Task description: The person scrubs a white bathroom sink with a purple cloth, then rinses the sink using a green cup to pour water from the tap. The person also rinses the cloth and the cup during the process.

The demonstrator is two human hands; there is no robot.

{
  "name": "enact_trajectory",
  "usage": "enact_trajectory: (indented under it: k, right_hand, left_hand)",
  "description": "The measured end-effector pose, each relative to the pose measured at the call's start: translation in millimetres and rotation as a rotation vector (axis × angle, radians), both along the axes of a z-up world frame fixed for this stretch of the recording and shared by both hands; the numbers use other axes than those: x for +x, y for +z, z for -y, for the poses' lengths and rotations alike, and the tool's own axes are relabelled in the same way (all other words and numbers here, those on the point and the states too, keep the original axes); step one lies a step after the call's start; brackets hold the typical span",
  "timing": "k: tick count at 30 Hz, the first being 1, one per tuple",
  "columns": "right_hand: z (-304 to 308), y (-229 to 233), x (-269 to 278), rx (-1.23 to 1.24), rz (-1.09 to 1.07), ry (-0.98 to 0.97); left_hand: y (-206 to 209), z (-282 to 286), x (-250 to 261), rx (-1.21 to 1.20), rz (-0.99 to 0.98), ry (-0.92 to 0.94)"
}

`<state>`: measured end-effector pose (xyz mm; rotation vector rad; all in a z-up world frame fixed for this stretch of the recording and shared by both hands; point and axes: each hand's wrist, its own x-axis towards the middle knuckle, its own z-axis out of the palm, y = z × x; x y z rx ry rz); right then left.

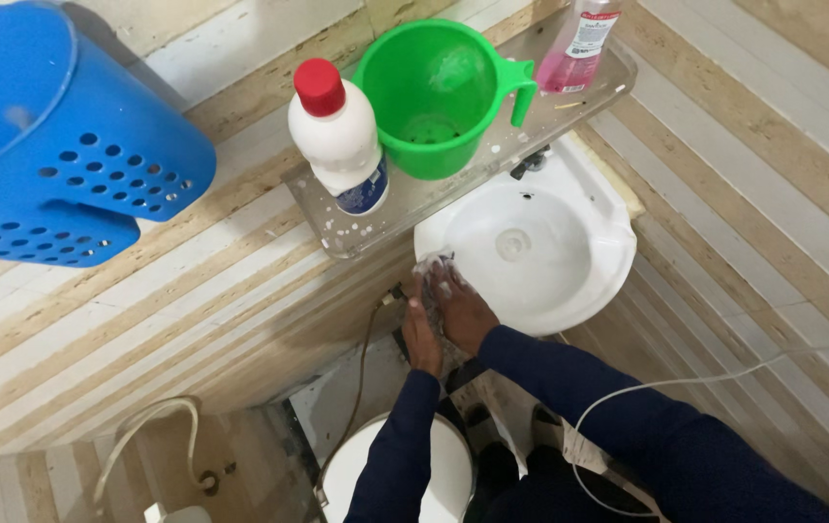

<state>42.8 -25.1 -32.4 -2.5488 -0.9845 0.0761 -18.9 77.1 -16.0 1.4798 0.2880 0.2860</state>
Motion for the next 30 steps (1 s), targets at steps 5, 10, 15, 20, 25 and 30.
enact_trajectory:
  k: [5,10,15,20,25,30]
  right_hand:
    - [-3,2,5,0.027,-0.107,-0.044]
    - [-7,0,13,0.027,-0.019,-0.012]
    - [-12,-2,22,0.094,-0.042,-0.031]
    - [-18,16,29,-0.018,0.088,-0.014]
    - [-23,37,34,-0.437,0.070,0.066]
    - [-19,27,34,-0.121,0.160,0.028]
  left_hand:
    - [-9,-1,8,0.043,0.014,-0.008]
    - [-17,-5,22,0.107,0.023,-0.023]
    - [-16,-9,33,0.163,-0.015,-0.029]
    - [-9,-13,45,0.264,-0.071,-0.058]
    - [-11,-17,54,0.332,-0.088,-0.068]
    - [-19,-18,52,0.347,-0.058,-0.061]
